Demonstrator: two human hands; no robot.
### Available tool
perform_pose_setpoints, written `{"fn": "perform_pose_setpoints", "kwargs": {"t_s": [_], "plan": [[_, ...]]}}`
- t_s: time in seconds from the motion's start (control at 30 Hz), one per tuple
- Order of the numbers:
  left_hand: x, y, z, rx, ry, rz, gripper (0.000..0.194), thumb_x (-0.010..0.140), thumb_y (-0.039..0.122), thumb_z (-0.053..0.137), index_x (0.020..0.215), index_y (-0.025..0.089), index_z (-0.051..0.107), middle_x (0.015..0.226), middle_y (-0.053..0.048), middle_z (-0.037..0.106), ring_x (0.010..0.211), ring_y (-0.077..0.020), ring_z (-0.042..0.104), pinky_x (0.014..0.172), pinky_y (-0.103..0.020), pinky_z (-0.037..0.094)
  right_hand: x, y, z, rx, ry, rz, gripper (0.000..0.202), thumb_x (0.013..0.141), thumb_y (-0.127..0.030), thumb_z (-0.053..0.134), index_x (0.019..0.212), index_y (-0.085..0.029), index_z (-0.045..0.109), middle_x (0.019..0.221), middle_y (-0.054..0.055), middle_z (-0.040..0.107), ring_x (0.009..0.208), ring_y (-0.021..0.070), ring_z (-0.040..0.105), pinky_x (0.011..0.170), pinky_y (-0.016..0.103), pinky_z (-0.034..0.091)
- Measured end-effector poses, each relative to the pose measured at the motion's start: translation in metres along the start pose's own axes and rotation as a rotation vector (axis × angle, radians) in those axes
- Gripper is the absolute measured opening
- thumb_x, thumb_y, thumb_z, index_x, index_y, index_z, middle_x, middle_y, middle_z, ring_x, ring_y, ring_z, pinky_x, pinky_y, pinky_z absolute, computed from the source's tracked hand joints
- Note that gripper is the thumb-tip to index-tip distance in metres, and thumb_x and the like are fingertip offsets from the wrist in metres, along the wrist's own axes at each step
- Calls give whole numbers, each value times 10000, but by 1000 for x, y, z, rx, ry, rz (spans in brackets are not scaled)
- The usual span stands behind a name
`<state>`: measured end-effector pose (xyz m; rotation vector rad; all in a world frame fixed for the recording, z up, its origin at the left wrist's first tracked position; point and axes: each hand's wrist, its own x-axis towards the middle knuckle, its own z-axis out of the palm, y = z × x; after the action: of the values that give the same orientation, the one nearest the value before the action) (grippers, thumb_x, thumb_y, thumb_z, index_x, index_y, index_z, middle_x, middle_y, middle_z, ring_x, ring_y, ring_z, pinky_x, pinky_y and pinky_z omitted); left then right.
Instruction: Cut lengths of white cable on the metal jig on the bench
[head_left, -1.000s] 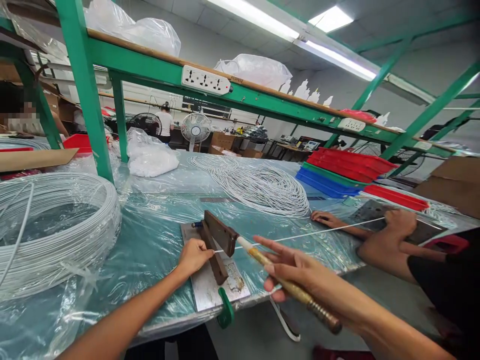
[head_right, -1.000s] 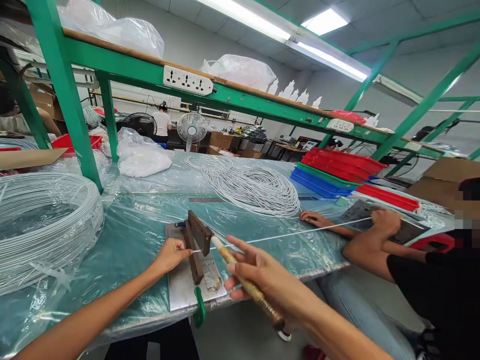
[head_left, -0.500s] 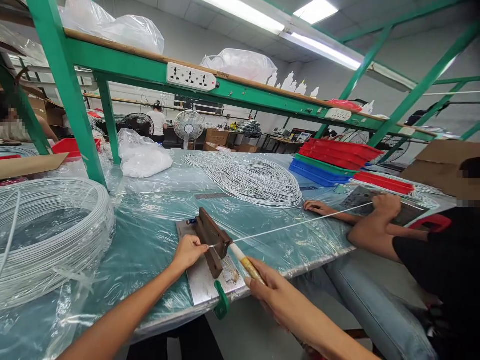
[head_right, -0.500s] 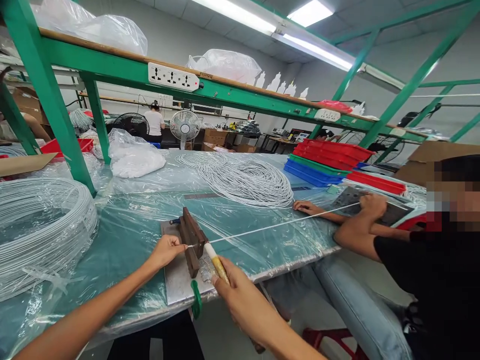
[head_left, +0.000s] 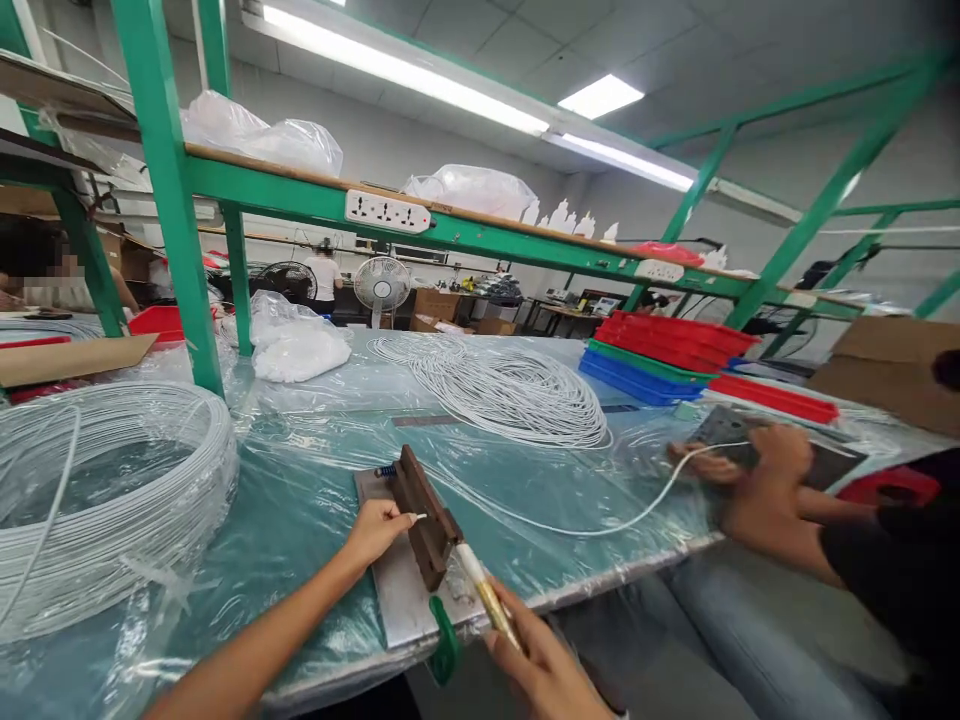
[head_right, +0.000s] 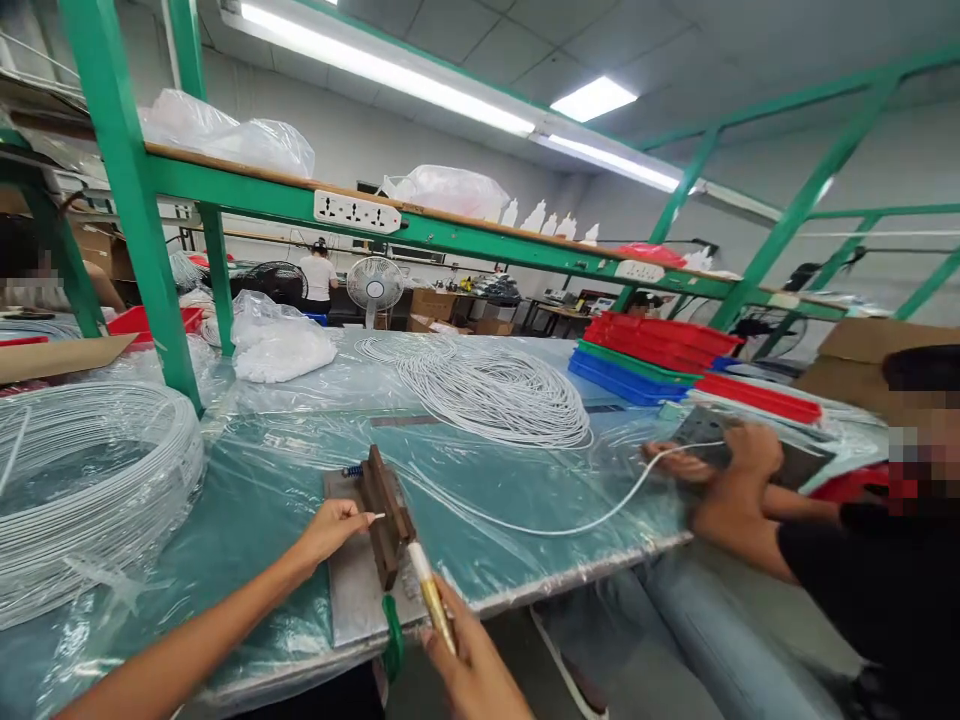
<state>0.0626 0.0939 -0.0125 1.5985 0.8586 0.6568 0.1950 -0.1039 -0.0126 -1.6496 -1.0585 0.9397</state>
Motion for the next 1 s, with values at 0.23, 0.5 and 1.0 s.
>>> {"fn": "perform_pose_setpoints", "kwargs": {"t_s": [0.23,0.5,1.0], "plan": [[-33,56,-28,-73,-202,-40,328,596,458,577,602,130,568,553,24,466,542,-87,334,529,-224,210,33,-142,-43,511,-337,139,322,671,-233,686,951,-164,544,629,-34,504,447,31,430,464,140,388],[-68,89,-43,-354,-310,-211,347,628,465,641,687,152,503,577,47,493,350,-4,194,383,-200,75,169,-228,-30,536,-338,-47,582,822,-642,347,1149,-173,454,765,69,592,700,159,570,726,294,464],[-81,80,-70,-631,100,-119,328,688,395,669,827,154,496,625,-7,595,408,-69,470,385,-163,388,230,-210,48,20,-119,-333,641,768,-272,630,1341,-210,348,1217,84,519,1078,181,474,913,302,350]]}}
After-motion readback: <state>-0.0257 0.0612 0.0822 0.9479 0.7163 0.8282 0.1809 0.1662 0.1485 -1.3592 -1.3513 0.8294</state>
